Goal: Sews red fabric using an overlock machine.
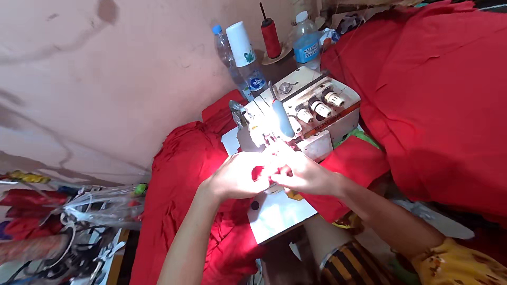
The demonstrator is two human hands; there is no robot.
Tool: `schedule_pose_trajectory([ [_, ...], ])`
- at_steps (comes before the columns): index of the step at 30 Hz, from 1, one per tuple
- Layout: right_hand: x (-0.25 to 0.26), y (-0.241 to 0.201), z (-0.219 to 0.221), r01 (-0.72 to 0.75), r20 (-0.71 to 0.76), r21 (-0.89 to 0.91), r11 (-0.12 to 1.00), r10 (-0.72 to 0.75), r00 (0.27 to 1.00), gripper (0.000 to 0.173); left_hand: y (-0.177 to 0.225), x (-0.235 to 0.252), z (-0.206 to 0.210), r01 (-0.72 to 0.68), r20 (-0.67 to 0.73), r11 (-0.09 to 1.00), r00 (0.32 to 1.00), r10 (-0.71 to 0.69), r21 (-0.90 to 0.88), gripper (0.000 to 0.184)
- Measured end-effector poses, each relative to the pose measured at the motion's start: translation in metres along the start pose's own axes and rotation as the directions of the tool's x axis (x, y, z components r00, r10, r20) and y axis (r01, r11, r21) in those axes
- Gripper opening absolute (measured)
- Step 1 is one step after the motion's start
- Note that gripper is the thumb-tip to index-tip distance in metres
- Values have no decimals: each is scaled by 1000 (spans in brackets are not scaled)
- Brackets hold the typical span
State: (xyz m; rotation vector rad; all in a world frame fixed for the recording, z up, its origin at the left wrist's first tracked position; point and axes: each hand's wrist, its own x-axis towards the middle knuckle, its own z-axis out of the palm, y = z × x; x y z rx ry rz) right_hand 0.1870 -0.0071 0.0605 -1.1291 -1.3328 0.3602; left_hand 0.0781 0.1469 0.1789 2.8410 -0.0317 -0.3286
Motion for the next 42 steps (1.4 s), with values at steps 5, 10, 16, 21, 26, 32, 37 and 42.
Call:
schedule_pose_trajectory([
  [5,-29,-2,-12,-196,59,112,974,190,980,47,-6,14,12,89,21,994,996,-91,70,33],
  [10,-31,3,-16,-309,67,121,943,303,951,48,-3,13,6,116,-7,991,993,-116,70,22],
  [16,-20,9,-26,-311,165,111,944,291,942,45,27,3,20,-48,9,995,999,48,82,37],
  [21,-15,9,-29,-333,163,119,935,312,936,36,8,18,12,208,-34,947,978,-206,247,30],
  [26,-13,7,-30,-319,180,119,940,296,938,39,8,2,14,-9,-122,996,992,21,93,30],
  [32,-28,-2,-30,-334,183,136,933,307,934,39,-4,16,14,93,-59,989,994,-87,117,28],
  [37,-22,7,-28,-341,126,139,930,325,937,31,-15,8,17,88,-134,996,987,-91,-29,29],
  [42,-17,5,-31,-372,147,117,921,355,923,31,14,4,36,-119,-123,993,985,118,6,36],
])
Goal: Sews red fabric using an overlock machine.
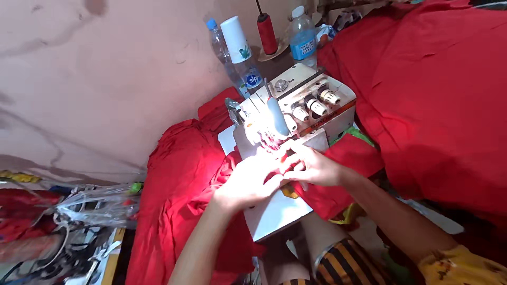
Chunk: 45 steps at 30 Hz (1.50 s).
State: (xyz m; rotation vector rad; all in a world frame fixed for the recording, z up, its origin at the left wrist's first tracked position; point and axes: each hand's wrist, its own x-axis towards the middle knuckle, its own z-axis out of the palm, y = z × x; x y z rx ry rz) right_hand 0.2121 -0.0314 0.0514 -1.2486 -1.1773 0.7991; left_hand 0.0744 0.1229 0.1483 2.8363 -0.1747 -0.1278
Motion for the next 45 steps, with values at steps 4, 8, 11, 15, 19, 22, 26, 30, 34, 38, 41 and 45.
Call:
schedule_pose_trajectory([
  [4,2,-2,-4,15,-21,7,1000,-15,1000,28,-8,5,-9,191,8,974,981,-194,120,34],
  [8,7,1,-3,69,-53,-74,995,-73,996,27,-20,-7,-15,158,-227,980,966,-127,124,24],
  [11,4,4,2,161,-68,-212,964,-179,981,22,5,-19,-15,-208,-258,977,942,214,51,26],
  [15,-1,13,5,272,-120,-395,877,-342,932,22,22,-19,-14,-363,-73,908,932,356,-207,28],
  [19,-6,18,10,285,-151,-425,859,-377,914,22,-9,-2,1,33,-99,991,995,-20,133,35],
  [22,-6,20,9,292,-150,-469,833,-401,904,24,-22,-5,3,60,-174,994,984,-44,89,32],
  [26,-16,22,13,303,-137,-500,811,-420,897,24,-9,-12,15,-19,-281,1000,959,23,20,29],
  [30,-25,37,10,282,-225,-396,874,-391,893,21,32,-11,69,-26,-473,957,865,166,289,16],
  [34,-32,43,9,184,-352,-286,940,-282,892,22,27,1,98,178,-664,911,737,127,372,14],
  [38,-41,41,8,150,-380,-302,942,-263,887,28,17,9,95,223,-727,942,686,30,249,16],
  [41,-45,39,7,137,-384,-334,933,-267,884,31,9,10,91,218,-726,976,675,-135,21,20],
  [45,-45,34,10,133,-387,-358,924,-277,880,32,-8,12,81,334,-635,914,660,-403,-233,18],
])
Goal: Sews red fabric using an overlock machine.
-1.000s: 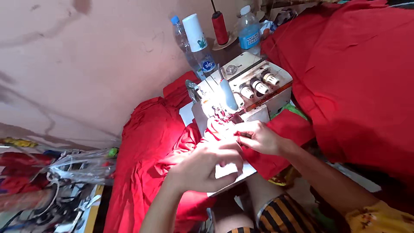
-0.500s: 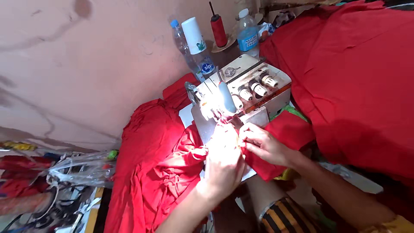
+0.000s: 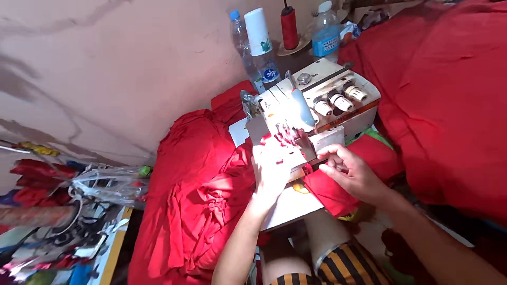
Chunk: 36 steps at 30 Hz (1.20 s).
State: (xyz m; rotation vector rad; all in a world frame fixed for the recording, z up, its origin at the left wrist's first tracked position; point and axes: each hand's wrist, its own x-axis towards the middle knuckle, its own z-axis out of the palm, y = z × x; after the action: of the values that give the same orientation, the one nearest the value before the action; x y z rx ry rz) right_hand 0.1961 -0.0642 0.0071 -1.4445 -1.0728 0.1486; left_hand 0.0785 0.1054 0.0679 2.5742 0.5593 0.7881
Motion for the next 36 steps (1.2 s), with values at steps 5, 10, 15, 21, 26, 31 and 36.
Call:
schedule_pose_trajectory([
  [5,2,-13,14,46,75,-24,999,-45,996,28,-11,3,-13,197,34,980,980,-198,16,35],
  [10,4,-23,25,-27,134,-51,998,33,990,25,-13,-46,-27,61,-157,982,987,-33,176,23],
  [15,-2,-11,41,-57,188,-48,997,65,980,31,18,-92,0,-171,-19,982,985,170,-76,15],
  [21,13,-9,6,-84,-28,-516,852,81,996,42,-4,-93,-27,-173,35,985,984,172,13,18],
  [26,13,-25,14,-134,-8,-259,956,137,991,32,-68,-69,-112,359,199,788,838,-508,500,76],
  [31,31,-95,51,-9,586,200,980,-113,802,46,-67,-37,-143,98,678,838,541,-498,537,36],
  [36,36,-142,111,272,895,-111,956,-23,445,89,59,13,-205,159,642,925,759,108,-344,31],
])
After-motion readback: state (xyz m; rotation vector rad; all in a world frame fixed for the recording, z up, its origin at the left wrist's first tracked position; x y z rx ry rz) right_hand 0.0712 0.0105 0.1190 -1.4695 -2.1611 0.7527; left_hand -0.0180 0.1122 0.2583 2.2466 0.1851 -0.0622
